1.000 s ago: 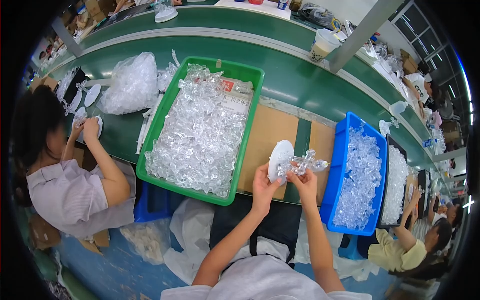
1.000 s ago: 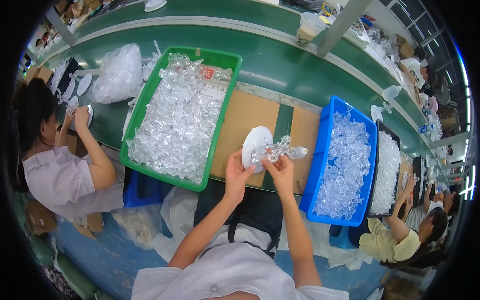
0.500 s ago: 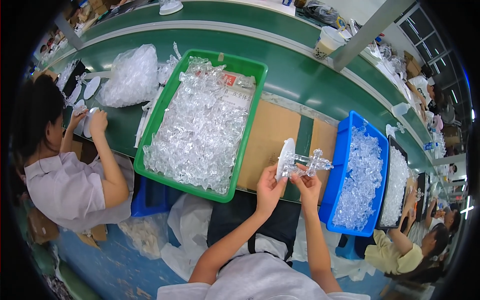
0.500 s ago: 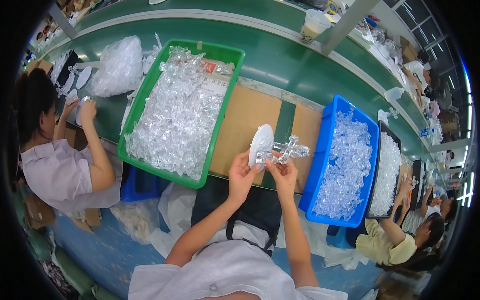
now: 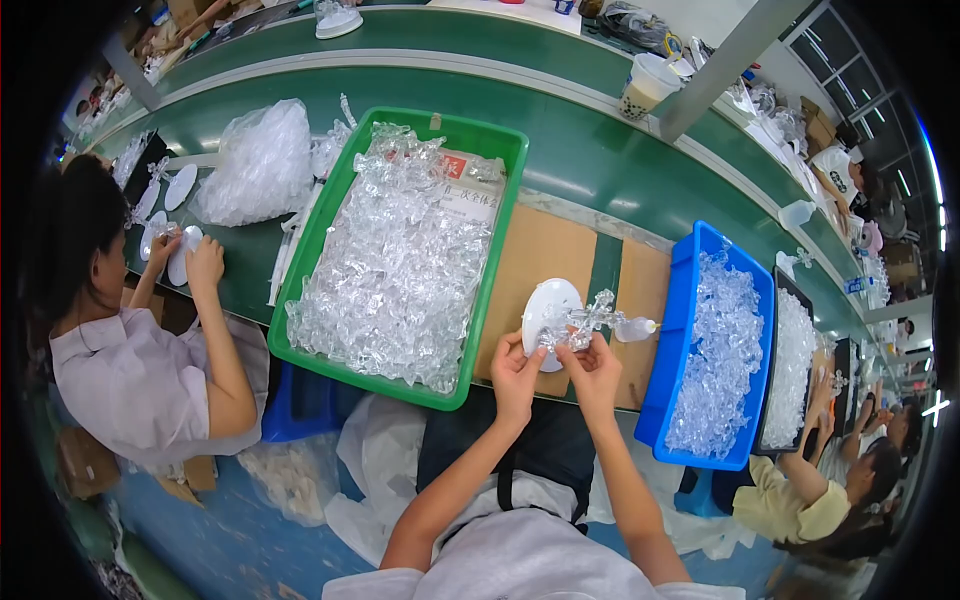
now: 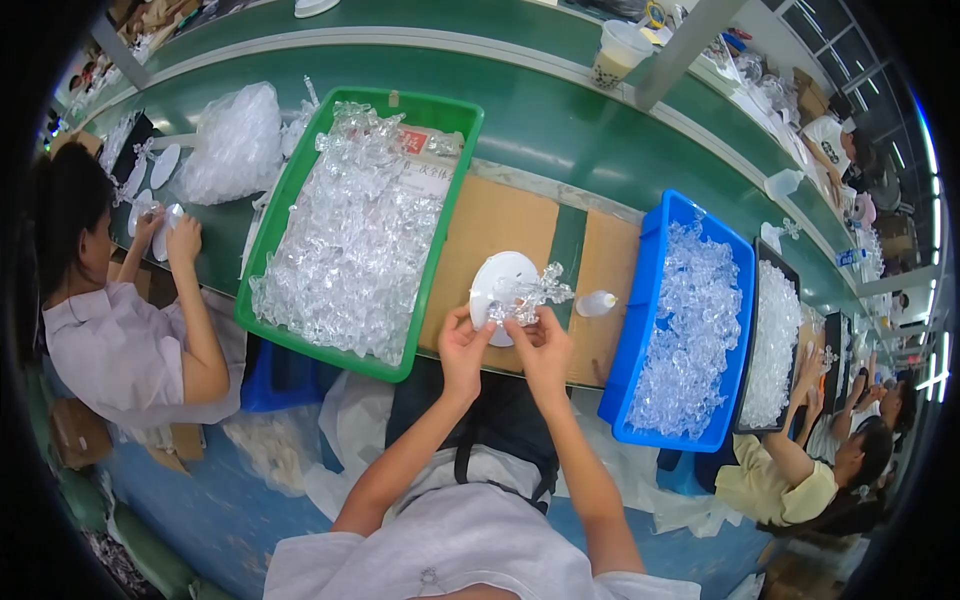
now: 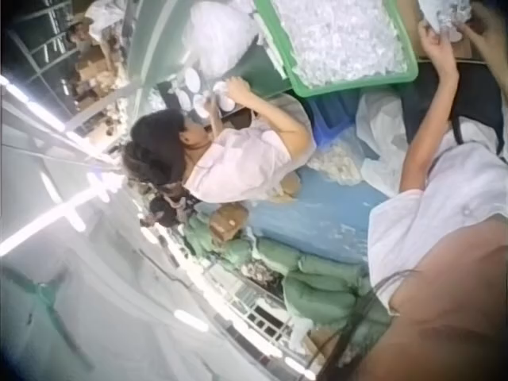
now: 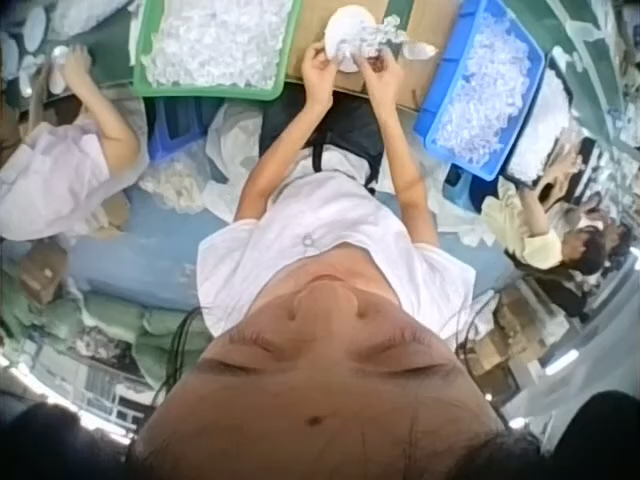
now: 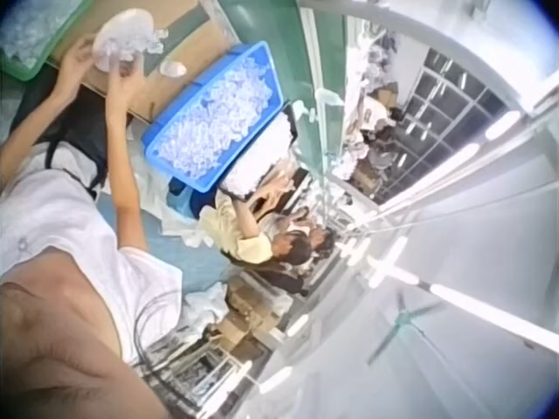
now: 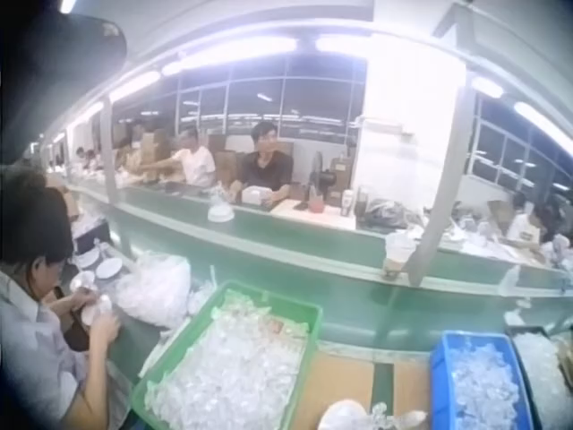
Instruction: Assembling decorative lighting components by gluing clear plastic crystal pieces onto a circular base.
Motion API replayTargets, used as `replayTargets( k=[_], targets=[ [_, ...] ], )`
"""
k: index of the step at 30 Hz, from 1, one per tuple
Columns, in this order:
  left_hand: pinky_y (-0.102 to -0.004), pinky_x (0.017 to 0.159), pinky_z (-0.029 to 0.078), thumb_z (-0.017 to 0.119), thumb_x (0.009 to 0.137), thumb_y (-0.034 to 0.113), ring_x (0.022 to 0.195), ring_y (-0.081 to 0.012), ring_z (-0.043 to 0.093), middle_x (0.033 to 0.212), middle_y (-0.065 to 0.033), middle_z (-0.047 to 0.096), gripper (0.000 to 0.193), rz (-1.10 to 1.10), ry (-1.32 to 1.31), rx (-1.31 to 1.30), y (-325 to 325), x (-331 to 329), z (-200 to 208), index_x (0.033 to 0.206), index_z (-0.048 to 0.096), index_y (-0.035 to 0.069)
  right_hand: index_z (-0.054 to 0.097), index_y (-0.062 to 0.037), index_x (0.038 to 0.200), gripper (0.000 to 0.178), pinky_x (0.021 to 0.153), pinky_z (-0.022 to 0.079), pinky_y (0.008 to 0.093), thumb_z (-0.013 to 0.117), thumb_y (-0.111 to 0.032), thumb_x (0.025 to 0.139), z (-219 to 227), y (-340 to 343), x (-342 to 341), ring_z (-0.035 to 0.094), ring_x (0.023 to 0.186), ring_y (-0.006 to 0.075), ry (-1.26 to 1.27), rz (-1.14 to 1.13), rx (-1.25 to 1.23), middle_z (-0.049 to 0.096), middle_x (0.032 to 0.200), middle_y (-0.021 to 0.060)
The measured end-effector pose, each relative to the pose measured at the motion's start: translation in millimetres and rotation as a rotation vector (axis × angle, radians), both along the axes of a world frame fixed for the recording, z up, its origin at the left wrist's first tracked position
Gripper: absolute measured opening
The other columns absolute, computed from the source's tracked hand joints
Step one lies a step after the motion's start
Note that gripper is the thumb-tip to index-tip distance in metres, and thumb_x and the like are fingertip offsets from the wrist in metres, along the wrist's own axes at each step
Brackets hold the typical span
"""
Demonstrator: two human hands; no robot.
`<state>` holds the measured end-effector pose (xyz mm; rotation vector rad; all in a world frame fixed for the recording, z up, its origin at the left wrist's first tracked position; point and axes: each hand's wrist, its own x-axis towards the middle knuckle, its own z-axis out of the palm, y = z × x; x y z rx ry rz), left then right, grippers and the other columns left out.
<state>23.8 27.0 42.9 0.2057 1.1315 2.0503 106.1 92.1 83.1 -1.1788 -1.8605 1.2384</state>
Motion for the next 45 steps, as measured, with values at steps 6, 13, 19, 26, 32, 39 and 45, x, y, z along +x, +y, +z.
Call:
replayTargets(
  k=[6, 13, 19, 26, 32, 39, 45],
  targets=[
    [-0.0245, 0.081, 0.048, 0.056, 0.086, -0.004, 0.097, -0.0146, 0.06, 0.105, -0.015, 0.063, 0.026, -0.01, -0.005, 0.034, 1.8, 10.5, 18.8, 0.11, 0.046, -0.003, 0.054, 0.0041, 0.114, 0.036, 0.073, 0.049, 0.0227, 0.067, -0.002, 0.08, -1.4, 3.4, 13.8, 0.061, 0.083, 0.0111, 0.351, 0.008, -0.267, 0.063, 0.095, 0.0074],
    [-0.0248, 0.081, 0.048, 0.058, 0.085, -0.003, 0.09, -0.0147, 0.062, 0.099, -0.0137, 0.065, 0.021, -0.135, 0.071, -0.037, 2.0, 17.6, 9.6, 0.104, 0.051, -0.005, 0.055, 0.004, 0.114, 0.036, 0.073, 0.05, 0.0231, 0.067, -0.004, 0.081, 15.5, -6.6, 19.2, 0.061, 0.083, 0.0111, 0.234, -0.073, -0.209, 0.063, 0.096, 0.0085],
    [-0.0239, 0.081, 0.048, 0.059, 0.085, -0.003, 0.092, -0.0132, 0.061, 0.101, -0.0124, 0.064, 0.021, -0.162, 0.052, 0.042, -0.6, 6.4, 21.7, 0.105, 0.051, -0.005, 0.055, 0.0037, 0.113, 0.038, 0.072, 0.052, 0.0257, 0.069, -0.006, 0.08, 1.6, 1.1, 27.7, 0.061, 0.081, 0.0135, 0.373, -0.064, -0.371, 0.062, 0.096, 0.009],
    [-0.0235, 0.086, 0.046, 0.059, 0.085, -0.004, 0.098, -0.0127, 0.058, 0.108, -0.0109, 0.061, 0.028, -0.232, 0.046, 0.149, -3.4, 11.8, 42.0, 0.112, 0.051, -0.007, 0.057, 0.0025, 0.105, 0.033, 0.07, 0.054, 0.03, 0.071, -0.005, 0.077, 34.0, -2.0, 31.9, 0.063, 0.082, 0.017, 0.413, -0.109, -0.31, 0.063, 0.097, 0.0117],
    [-0.023, 0.079, 0.048, 0.06, 0.084, -0.004, 0.093, -0.0124, 0.06, 0.102, -0.0099, 0.063, 0.028, -0.18, 0.04, 0.12, -7.0, 17.3, 58.2, 0.111, 0.053, -0.007, 0.056, 0.0035, 0.105, 0.032, 0.072, 0.055, 0.032, 0.069, 0.001, 0.076, 32.4, -2.0, 36.1, 0.063, 0.082, 0.019, 0.484, -0.117, -0.341, 0.063, 0.097, 0.0144],
    [-0.0209, 0.076, 0.048, 0.06, 0.084, -0.004, 0.089, -0.0101, 0.06, 0.098, -0.0087, 0.064, 0.023, -0.17, 0.094, 0.088, -9.7, 17.9, 51.9, 0.107, 0.055, -0.006, 0.055, 0.0029, 0.105, 0.031, 0.074, 0.055, 0.0321, 0.068, 0.001, 0.077, 33.7, -9.8, 34.6, 0.063, 0.085, 0.0188, 0.435, -0.085, -0.244, 0.062, 0.1, 0.0151],
    [-0.0211, 0.077, 0.048, 0.059, 0.085, -0.003, 0.088, -0.0093, 0.06, 0.097, -0.0077, 0.064, 0.021, -0.175, 0.153, 0.087, -17.1, 13.3, 55.9, 0.105, 0.056, -0.007, 0.053, 0.0024, 0.106, 0.032, 0.075, 0.053, 0.029, 0.068, 0.001, 0.078, 29.3, -16.3, 28.7, 0.062, 0.085, 0.017, 0.547, -0.126, -0.331, 0.062, 0.1, 0.0133]
  ],
)
